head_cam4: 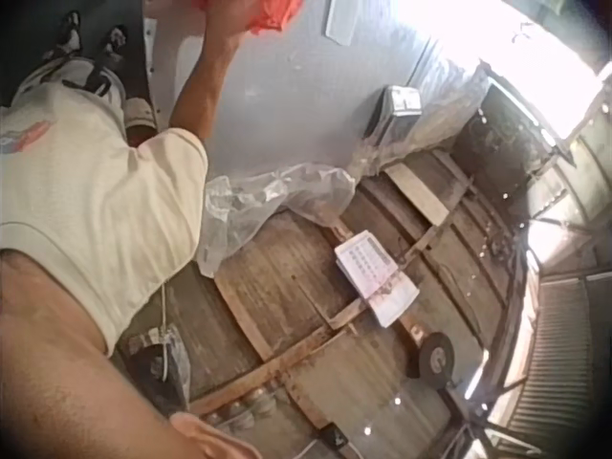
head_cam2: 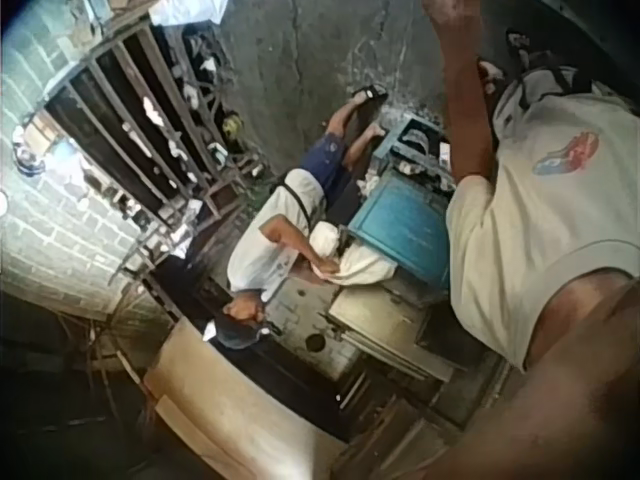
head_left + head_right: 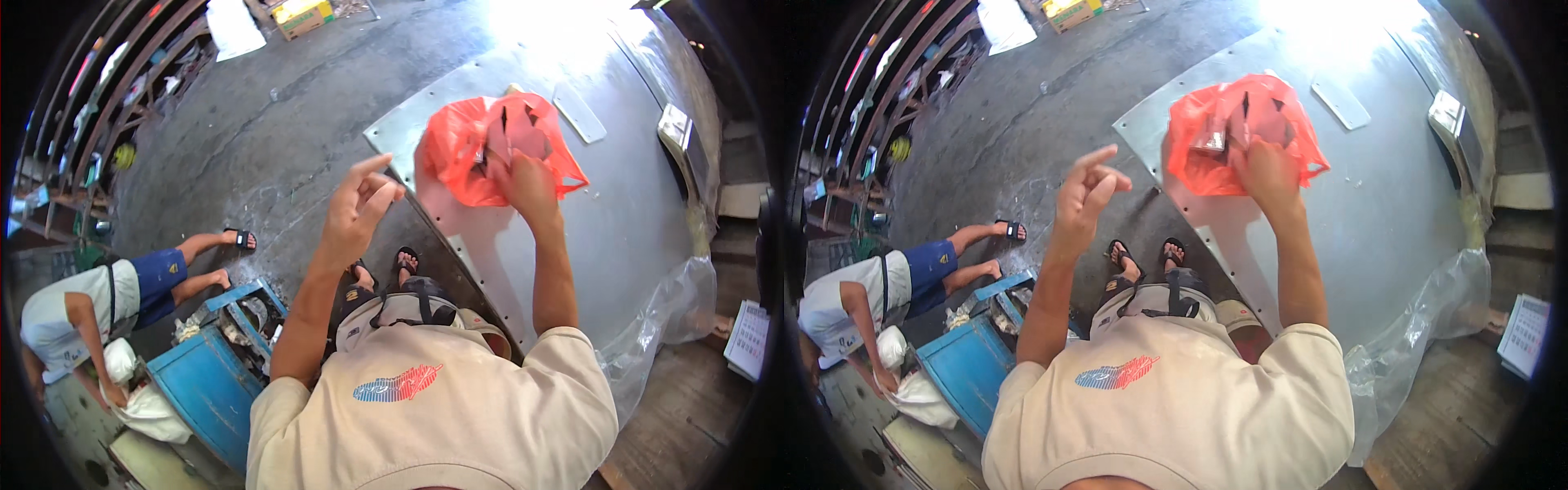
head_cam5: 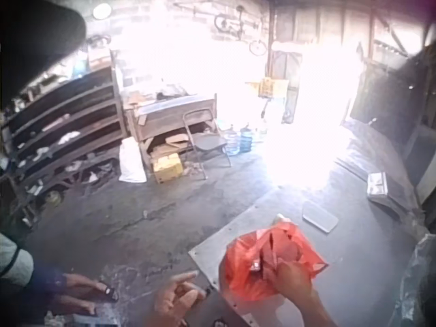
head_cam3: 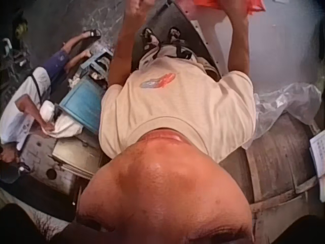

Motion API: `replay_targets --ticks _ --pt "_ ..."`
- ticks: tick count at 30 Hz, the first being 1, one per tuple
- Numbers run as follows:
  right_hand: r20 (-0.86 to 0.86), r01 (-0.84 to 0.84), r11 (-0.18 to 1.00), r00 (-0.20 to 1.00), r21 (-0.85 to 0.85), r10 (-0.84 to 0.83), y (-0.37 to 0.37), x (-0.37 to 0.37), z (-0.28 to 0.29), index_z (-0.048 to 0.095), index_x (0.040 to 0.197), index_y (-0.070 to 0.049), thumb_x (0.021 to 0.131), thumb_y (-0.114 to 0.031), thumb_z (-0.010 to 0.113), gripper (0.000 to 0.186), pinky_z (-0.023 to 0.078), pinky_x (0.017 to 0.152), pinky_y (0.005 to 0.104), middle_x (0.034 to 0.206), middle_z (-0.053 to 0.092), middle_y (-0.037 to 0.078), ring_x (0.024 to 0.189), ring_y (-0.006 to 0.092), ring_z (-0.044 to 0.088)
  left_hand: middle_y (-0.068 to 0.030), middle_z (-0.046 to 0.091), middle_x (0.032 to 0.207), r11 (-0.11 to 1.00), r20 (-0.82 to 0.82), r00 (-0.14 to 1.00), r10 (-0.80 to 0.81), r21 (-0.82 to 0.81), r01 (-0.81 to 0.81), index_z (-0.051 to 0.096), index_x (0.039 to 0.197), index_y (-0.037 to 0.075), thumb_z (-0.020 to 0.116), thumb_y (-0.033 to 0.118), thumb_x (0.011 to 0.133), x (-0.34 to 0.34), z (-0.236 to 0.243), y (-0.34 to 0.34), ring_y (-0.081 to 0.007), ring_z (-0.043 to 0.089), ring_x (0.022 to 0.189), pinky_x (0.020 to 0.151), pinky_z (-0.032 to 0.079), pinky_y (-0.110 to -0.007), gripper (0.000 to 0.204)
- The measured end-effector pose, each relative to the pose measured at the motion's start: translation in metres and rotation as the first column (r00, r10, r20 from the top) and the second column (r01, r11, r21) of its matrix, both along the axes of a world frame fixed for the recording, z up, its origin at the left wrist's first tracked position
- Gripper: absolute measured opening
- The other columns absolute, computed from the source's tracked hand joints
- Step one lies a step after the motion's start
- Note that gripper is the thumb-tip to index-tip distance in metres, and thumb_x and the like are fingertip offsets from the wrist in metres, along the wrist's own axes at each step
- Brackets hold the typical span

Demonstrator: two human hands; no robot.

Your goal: The person prepares dough by measuring yeast into a cup and pouring it into a mixing machine with flour. The person then pours water from a scoop into the machine while another person moves the mixture around by hand.

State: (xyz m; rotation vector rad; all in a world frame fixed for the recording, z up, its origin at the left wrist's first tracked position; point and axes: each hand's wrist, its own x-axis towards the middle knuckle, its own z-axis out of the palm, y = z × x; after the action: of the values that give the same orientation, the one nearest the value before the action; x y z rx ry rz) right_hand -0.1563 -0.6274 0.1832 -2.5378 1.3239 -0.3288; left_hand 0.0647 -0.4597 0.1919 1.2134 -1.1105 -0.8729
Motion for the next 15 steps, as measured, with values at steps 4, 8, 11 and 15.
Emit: replay_targets --ticks 4,8,11,15 --pt "-0.07 0.119 0.992 0.991 0.039 -0.116 0.001 0.011 0.004 0.059 0.078 0.001 0.083 -0.025 0.056 0.027 0.047 0.062 0.0463 0.071 0.061 0.022 0.069 0.0384 0.061 -0.0083 0.061 0.087 0.908 -0.032 0.961 0.276 0.335 -0.25 0.047 0.122 0.001 0.049 0.019 0.092 0.027 -0.082 0.076 -0.0137 0.058 0.083 0.08 0.046 -0.028 0.036" --pt "-0.066 0.076 0.997 0.995 0.013 -0.075 0.019 0.019 0.0 0.059 0.081 -0.001 0.084 -0.024 0.054 0.024 0.048 0.061 0.0461 0.072 0.062 0.019 0.068 0.037 0.061 -0.0091 0.062 0.089 0.661 -0.083 0.805 0.587 0.623 -0.418 0.048 0.119 -0.001 0.051 0.016 0.091 0.021 -0.166 0.178 -0.0134 0.059 0.078 0.072 0.047 -0.025 0.033" --pt "-0.01 0.01 1.0 1.0 0.016 -0.01 0.032 0.015 0.005 0.059 0.086 -0.003 0.083 -0.024 0.055 0.022 0.048 0.064 0.0443 0.077 0.063 0.015 0.072 0.035 0.061 -0.0089 0.06 0.093 0.674 -0.135 0.821 0.555 0.651 -0.348 0.048 0.119 -0.002 0.052 0.016 0.09 0.003 -0.145 0.177 -0.0143 0.058 0.081 0.077 0.047 -0.027 0.034" --pt "0.092 -0.153 0.987 0.985 0.042 0.148 0.028 -0.005 0.011 0.057 0.1 -0.002 0.08 -0.019 0.055 0.026 0.048 0.072 0.0394 0.088 0.062 0.014 0.08 0.032 0.061 -0.0123 0.057 0.102 0.903 0.105 0.963 0.247 0.336 -0.268 0.045 0.121 -0.002 0.061 0.022 0.085 -0.016 -0.062 0.081 -0.0191 0.056 0.091 0.084 0.044 -0.032 0.046"
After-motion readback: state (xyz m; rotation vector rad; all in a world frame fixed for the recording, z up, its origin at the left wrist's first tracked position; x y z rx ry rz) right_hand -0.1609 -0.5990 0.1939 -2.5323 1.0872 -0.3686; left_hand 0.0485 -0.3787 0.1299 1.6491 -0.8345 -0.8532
